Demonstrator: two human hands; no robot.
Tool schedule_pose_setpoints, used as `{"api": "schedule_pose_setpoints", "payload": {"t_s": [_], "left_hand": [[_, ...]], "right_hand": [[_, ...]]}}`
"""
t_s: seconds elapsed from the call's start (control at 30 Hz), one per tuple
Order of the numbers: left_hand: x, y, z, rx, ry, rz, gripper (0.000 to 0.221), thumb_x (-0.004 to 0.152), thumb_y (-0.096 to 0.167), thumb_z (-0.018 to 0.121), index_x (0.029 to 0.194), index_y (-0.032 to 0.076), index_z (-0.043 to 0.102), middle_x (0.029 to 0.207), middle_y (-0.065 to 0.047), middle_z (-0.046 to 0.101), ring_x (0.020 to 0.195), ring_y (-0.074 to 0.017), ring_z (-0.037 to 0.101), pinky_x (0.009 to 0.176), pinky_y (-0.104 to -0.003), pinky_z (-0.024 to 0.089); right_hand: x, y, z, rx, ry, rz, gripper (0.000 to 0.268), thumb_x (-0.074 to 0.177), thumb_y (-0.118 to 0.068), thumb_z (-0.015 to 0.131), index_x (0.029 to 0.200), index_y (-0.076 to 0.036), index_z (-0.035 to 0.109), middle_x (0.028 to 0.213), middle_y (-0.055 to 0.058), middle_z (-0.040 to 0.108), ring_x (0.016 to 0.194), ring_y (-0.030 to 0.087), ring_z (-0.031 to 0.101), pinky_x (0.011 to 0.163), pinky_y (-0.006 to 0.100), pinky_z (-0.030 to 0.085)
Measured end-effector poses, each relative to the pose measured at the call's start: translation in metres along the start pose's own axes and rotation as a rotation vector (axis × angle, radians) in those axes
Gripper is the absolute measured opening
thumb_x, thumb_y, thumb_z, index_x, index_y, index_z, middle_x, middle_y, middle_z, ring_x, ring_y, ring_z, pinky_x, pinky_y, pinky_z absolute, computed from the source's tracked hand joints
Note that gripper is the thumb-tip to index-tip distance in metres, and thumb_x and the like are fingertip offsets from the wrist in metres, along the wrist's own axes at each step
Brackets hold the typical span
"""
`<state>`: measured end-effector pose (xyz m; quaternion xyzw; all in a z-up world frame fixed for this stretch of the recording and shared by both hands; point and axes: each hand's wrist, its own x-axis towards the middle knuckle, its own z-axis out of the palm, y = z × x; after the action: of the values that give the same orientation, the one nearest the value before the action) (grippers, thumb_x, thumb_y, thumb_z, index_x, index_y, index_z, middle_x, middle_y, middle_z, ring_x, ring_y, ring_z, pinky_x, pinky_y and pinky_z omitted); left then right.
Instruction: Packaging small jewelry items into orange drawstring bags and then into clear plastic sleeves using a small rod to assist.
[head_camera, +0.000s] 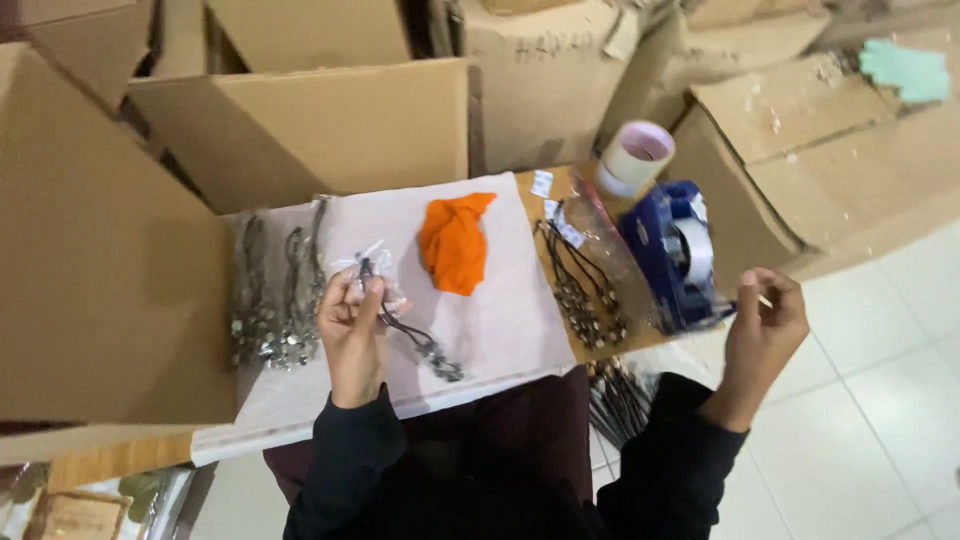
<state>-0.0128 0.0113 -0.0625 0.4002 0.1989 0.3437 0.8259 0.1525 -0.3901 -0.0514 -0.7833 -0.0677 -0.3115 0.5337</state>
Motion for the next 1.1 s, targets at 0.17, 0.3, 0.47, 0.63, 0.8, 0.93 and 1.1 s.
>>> {"api": "schedule_pose_setpoints", "payload": {"t_s": [0.17, 0.3, 0.47, 0.63, 0.8, 0.93, 1.1], "left_hand": [[0.035, -0.041, -0.013, 0.047, 0.01, 0.067, 0.016, 0.094, 0.009, 0.074, 0.102, 0.011, 0.06, 0.082, 0.002, 0.063, 0.077, -0.0105, 0.067, 0.07, -0.03, 0.064], [0.085, -0.092, -0.057, 0.301, 0.161, 0.215, 0.022, 0.096, 0.009, 0.078, 0.106, 0.011, 0.058, 0.092, 0.002, 0.056, 0.082, -0.008, 0.061, 0.072, -0.02, 0.06], [0.086, -0.103, -0.049, 0.326, 0.164, 0.225, 0.014, 0.101, 0.007, 0.07, 0.112, 0.012, 0.063, 0.095, 0.002, 0.061, 0.084, -0.005, 0.061, 0.073, -0.017, 0.056], [0.085, -0.111, -0.054, 0.351, 0.138, 0.204, 0.012, 0.102, 0.007, 0.069, 0.11, 0.013, 0.062, 0.092, 0.005, 0.061, 0.083, -0.0034, 0.058, 0.074, -0.016, 0.052], [0.08, -0.108, -0.056, 0.501, 0.079, 0.271, 0.016, 0.104, 0.003, 0.067, 0.117, 0.008, 0.06, 0.099, -0.001, 0.065, 0.091, -0.0072, 0.059, 0.083, -0.023, 0.053], [0.07, -0.096, -0.045, 0.576, 0.032, 0.349, 0.015, 0.105, 0.002, 0.066, 0.118, 0.004, 0.058, 0.101, -0.008, 0.066, 0.095, -0.0121, 0.059, 0.09, -0.029, 0.054], [0.071, -0.096, -0.048, 0.584, 0.045, 0.316, 0.018, 0.104, 0.001, 0.066, 0.121, 0.005, 0.058, 0.103, -0.006, 0.067, 0.091, -0.0117, 0.061, 0.083, -0.026, 0.054]], "right_hand": [[0.003, 0.072, -0.025, -0.213, -0.17, 0.212, 0.03, 0.109, -0.021, 0.063, 0.12, 0.006, 0.064, 0.119, 0.028, 0.059, 0.114, 0.041, 0.057, 0.091, 0.048, 0.049], [0.02, 0.066, -0.017, -0.255, -0.357, 0.292, 0.035, 0.109, -0.028, 0.068, 0.117, 0.006, 0.071, 0.119, 0.029, 0.064, 0.118, 0.05, 0.059, 0.092, 0.056, 0.053], [0.03, 0.075, -0.026, -0.108, -0.452, 0.26, 0.02, 0.1, -0.015, 0.073, 0.099, 0.005, 0.072, 0.12, 0.028, 0.06, 0.113, 0.045, 0.063, 0.094, 0.048, 0.054], [0.022, 0.063, -0.026, -0.195, -0.392, 0.147, 0.019, 0.097, -0.01, 0.077, 0.094, 0.008, 0.073, 0.121, 0.029, 0.059, 0.108, 0.05, 0.064, 0.09, 0.049, 0.057], [0.015, 0.065, -0.021, -0.119, -0.305, 0.166, 0.016, 0.101, -0.003, 0.07, 0.09, 0.008, 0.07, 0.119, 0.027, 0.058, 0.108, 0.04, 0.065, 0.088, 0.043, 0.057], [0.005, 0.058, -0.02, -0.129, -0.258, 0.191, 0.017, 0.101, -0.003, 0.068, 0.089, 0.009, 0.069, 0.12, 0.026, 0.057, 0.104, 0.039, 0.066, 0.084, 0.042, 0.059], [-0.006, 0.093, -0.024, 0.01, -0.155, 0.181, 0.013, 0.1, 0.003, 0.067, 0.088, 0.007, 0.068, 0.114, 0.022, 0.052, 0.109, 0.038, 0.066, 0.099, 0.049, 0.055]]}}
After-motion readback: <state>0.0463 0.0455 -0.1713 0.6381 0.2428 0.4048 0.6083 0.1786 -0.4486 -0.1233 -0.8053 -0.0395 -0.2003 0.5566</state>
